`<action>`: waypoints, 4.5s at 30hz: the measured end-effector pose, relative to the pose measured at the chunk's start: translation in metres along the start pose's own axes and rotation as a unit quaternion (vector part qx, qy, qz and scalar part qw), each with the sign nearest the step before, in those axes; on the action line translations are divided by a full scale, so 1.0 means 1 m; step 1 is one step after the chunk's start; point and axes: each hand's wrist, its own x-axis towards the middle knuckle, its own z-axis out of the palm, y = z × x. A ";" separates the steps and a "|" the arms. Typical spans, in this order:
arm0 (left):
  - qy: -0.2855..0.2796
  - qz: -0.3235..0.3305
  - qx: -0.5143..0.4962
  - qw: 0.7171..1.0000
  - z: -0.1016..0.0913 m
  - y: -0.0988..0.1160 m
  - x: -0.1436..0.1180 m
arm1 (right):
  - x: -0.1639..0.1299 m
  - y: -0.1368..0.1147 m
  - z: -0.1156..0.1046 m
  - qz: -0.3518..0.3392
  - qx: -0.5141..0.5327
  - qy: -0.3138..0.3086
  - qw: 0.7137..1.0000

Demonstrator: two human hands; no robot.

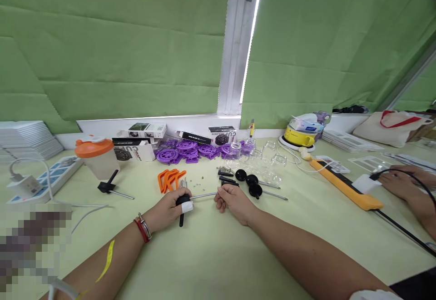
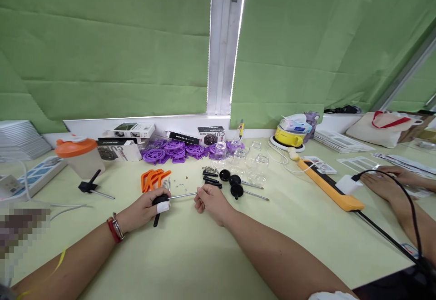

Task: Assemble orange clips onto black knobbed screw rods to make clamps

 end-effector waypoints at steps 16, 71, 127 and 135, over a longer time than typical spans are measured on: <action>-0.010 -0.015 -0.026 0.999 0.000 0.001 -0.001 | -0.001 0.004 -0.001 -0.021 0.010 0.003 1.000; -0.004 -0.015 -0.012 1.000 0.000 -0.001 0.000 | 0.000 0.004 -0.001 -0.026 0.006 -0.013 1.000; -0.005 -0.032 -0.045 0.998 0.001 0.003 -0.001 | 0.000 0.004 -0.002 -0.018 0.001 -0.014 1.000; -0.008 -0.027 -0.041 0.999 0.001 0.002 -0.001 | -0.001 0.003 -0.001 -0.023 0.036 -0.019 0.999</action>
